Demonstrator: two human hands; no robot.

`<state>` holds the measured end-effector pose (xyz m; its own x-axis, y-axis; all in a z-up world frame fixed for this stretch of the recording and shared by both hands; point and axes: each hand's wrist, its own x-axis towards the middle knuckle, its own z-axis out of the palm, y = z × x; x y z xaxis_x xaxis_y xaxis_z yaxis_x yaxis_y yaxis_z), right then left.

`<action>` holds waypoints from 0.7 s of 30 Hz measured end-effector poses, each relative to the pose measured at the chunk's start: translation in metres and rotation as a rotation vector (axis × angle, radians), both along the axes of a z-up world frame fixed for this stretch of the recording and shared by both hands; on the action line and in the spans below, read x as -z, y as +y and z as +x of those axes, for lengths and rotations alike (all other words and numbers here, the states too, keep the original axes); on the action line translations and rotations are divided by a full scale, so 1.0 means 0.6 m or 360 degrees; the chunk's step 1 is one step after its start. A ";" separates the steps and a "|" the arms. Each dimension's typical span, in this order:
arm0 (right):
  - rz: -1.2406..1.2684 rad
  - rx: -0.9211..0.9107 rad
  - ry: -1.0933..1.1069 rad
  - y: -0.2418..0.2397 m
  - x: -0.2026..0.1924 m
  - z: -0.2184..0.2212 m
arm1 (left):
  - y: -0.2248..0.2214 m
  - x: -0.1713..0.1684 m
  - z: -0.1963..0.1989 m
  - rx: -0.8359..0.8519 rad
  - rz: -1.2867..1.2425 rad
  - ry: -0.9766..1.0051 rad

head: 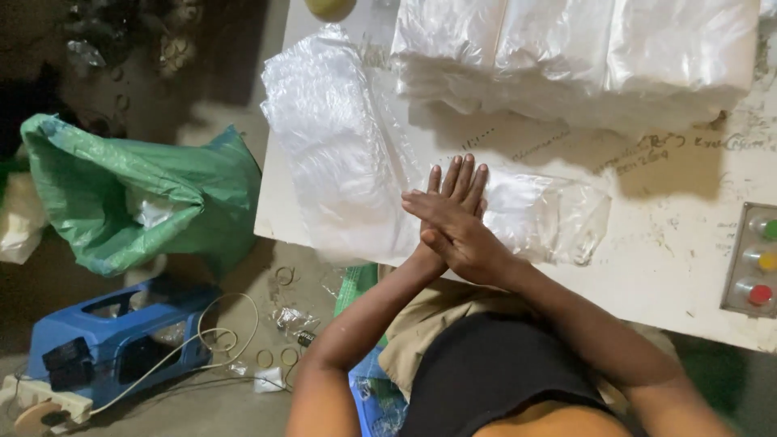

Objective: The worker is sorting, smoothing, and neatly stacking clear plastic bags on a factory work surface.

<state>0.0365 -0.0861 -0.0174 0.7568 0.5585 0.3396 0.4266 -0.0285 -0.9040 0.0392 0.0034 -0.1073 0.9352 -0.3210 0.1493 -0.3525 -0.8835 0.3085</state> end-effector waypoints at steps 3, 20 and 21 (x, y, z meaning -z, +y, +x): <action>-0.0444 0.0234 -0.0775 -0.032 0.105 0.046 | -0.004 -0.028 0.013 0.0022 0.0729 0.0360; 0.0068 0.0556 0.1467 -0.196 0.090 0.062 | 0.000 -0.001 0.003 -0.0437 -0.0706 -0.0413; -0.0362 0.0623 0.1322 -0.180 0.094 0.053 | -0.004 -0.003 -0.004 -0.0440 -0.0744 -0.0412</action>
